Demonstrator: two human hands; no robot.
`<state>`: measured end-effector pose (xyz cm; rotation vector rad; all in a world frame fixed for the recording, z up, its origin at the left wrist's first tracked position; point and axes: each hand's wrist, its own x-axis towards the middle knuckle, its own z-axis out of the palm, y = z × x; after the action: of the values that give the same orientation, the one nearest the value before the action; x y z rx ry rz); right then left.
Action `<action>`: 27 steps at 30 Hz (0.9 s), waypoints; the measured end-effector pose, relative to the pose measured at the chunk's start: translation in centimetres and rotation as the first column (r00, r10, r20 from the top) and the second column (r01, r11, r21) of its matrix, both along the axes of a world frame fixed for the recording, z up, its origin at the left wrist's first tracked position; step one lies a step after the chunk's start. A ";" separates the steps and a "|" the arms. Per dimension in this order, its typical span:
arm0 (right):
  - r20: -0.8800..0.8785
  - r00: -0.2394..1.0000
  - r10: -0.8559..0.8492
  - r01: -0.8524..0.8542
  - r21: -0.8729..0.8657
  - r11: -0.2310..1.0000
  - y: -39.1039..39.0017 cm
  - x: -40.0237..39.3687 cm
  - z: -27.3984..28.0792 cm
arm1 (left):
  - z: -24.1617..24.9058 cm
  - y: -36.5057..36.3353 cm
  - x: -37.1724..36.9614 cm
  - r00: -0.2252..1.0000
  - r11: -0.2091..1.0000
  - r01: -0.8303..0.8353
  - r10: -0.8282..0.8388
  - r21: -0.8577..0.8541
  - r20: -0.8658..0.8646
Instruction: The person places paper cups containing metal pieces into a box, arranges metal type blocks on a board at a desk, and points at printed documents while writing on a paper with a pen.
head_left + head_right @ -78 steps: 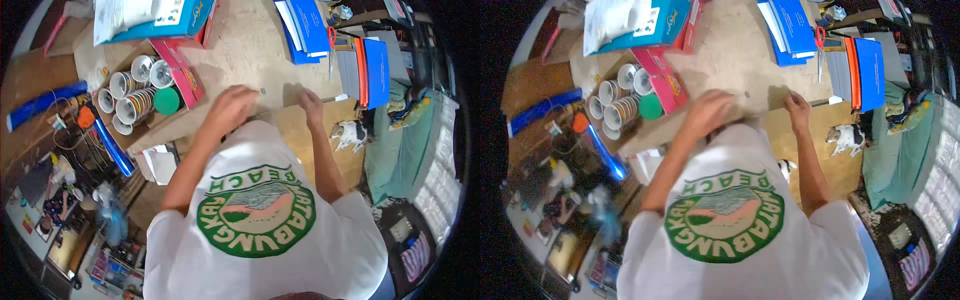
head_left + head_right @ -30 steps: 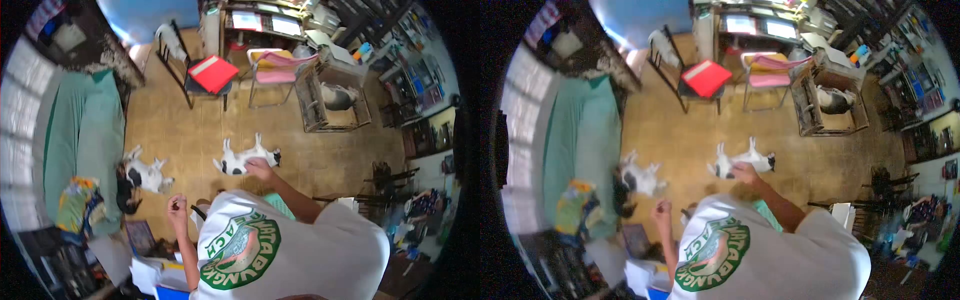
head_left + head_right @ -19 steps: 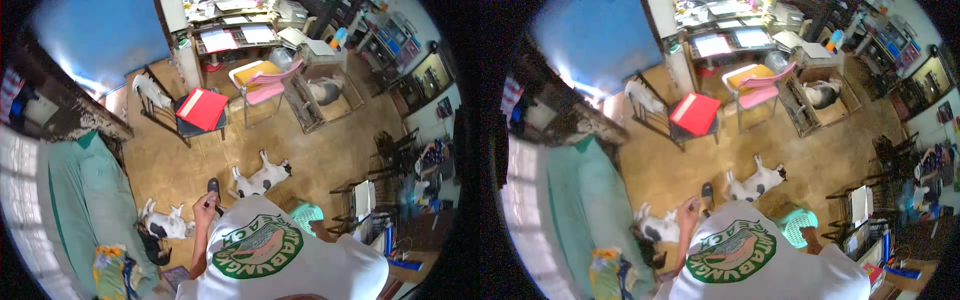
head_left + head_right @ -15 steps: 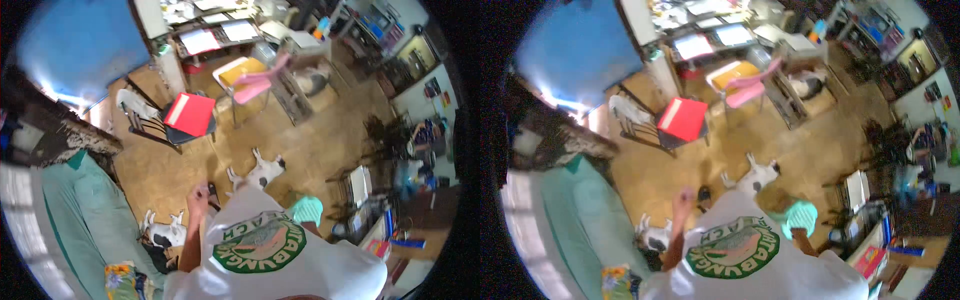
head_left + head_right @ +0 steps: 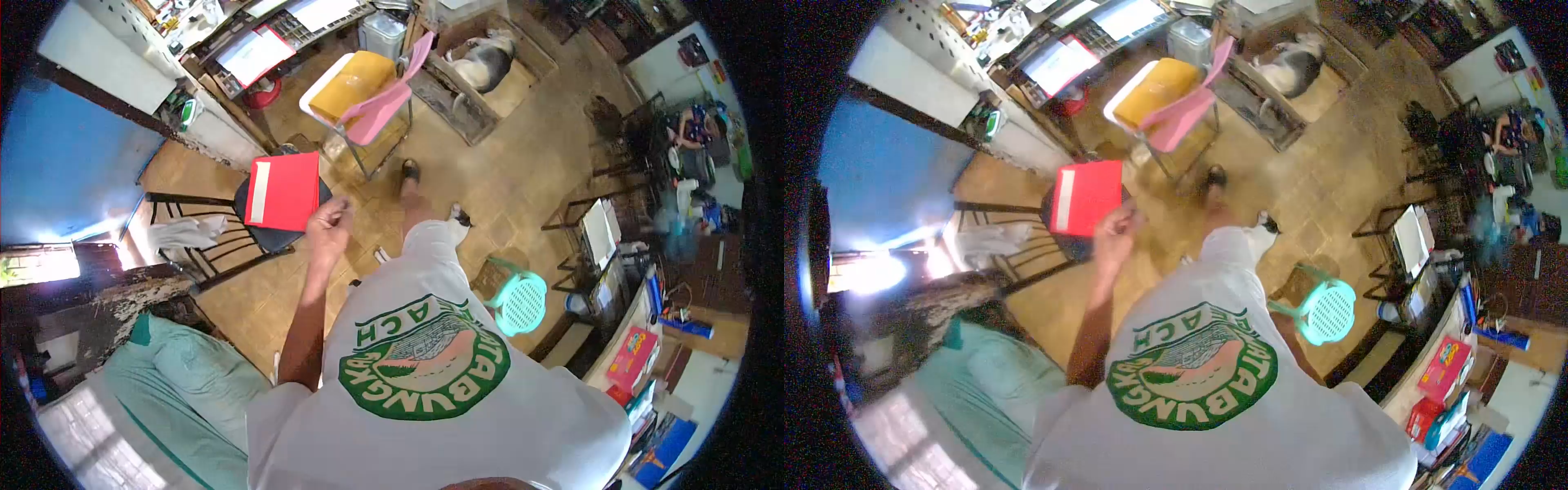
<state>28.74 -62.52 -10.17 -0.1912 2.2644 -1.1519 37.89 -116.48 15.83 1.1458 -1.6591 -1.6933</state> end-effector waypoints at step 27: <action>0.172 0.912 0.373 -0.355 -0.128 0.926 -44.8 -78.6 9.6 | -18.9 -14.1 -39.0 0.848 0.758 -0.036 0.368 -0.651 0.382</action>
<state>-49.87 -107.32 -0.56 -0.4964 1.9028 -1.0267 -1.15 -130.58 -3.03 1.4009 -2.0680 -0.6081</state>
